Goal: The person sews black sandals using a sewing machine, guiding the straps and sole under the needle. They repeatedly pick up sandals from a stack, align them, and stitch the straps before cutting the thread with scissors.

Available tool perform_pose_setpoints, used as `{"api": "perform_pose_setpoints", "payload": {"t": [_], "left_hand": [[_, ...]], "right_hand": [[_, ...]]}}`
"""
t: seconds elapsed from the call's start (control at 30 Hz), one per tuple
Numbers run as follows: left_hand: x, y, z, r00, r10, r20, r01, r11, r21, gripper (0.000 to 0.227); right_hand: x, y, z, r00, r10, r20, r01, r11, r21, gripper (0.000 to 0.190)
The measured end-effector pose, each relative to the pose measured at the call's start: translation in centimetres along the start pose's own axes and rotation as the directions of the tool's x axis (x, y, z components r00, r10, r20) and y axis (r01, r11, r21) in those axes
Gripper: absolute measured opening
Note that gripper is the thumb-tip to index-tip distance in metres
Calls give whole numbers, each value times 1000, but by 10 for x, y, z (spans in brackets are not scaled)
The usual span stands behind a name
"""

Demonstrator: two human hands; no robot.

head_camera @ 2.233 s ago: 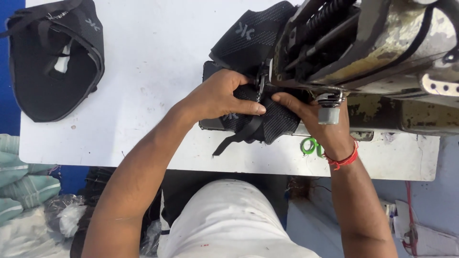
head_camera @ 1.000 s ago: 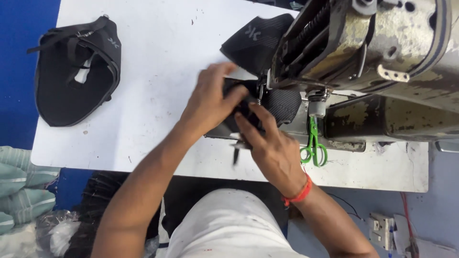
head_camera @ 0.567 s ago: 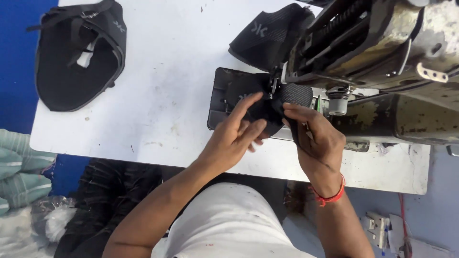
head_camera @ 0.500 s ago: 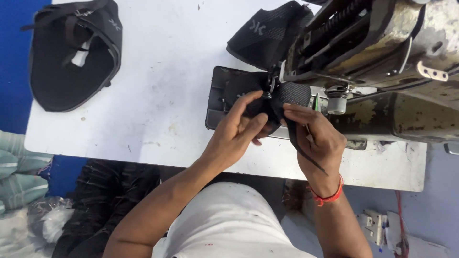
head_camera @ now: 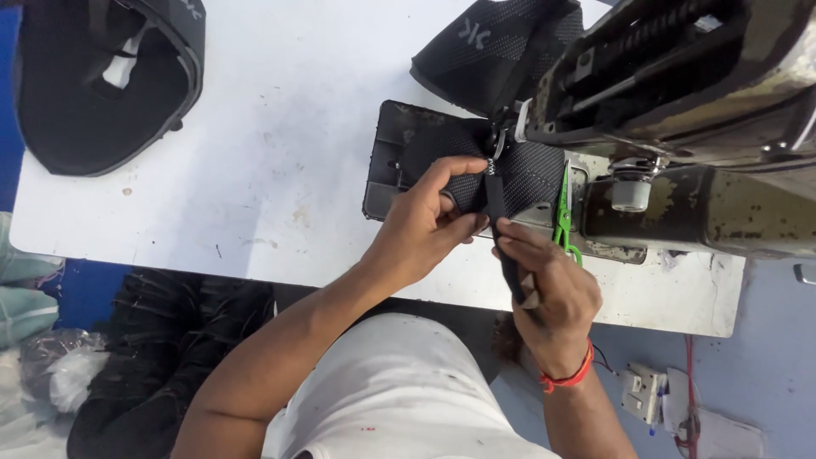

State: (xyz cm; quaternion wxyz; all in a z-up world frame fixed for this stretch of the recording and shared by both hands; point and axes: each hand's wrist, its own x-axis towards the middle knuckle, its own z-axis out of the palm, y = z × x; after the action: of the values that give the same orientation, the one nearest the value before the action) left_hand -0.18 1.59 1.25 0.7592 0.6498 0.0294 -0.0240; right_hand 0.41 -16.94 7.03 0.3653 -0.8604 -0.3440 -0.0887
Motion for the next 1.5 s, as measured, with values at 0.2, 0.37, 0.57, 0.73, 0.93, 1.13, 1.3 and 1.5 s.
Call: {"api": "perform_pose_setpoints", "payload": {"t": [0.2,0.37,0.57,0.73,0.93,1.13,1.3,1.5], "left_hand": [[1,9,-5,999,-31,40,28,997,67,57],[1,7,-7,997,-54,48,48,992,121,59],[3,8,-8,995,-44,84,44,999,-4,58],[4,6,-9,991,-35,125,43,997,-66,57],[7,-3,-1,997,-72,38,73,996,-41,49],[9,1,11,997,42,-61,-42,999,13,45],[12,4,3,1000,-14,-7,14,1000,21,43],[24,12,-19,994,-62,92,51,991,122,42]], "right_hand": [[-7,6,7,997,-54,59,61,989,-133,23],[-8,6,10,996,-56,63,67,981,-179,24],[-11,8,12,997,-58,57,69,975,-209,26],[-11,11,11,993,-100,64,113,961,-252,27],[-15,18,13,993,-113,41,119,970,-212,26],[-13,20,8,992,-113,51,120,982,-147,20],[2,33,-3,998,-55,7,55,994,-90,14],[9,42,17,998,25,-63,-33,991,-126,23]]}}
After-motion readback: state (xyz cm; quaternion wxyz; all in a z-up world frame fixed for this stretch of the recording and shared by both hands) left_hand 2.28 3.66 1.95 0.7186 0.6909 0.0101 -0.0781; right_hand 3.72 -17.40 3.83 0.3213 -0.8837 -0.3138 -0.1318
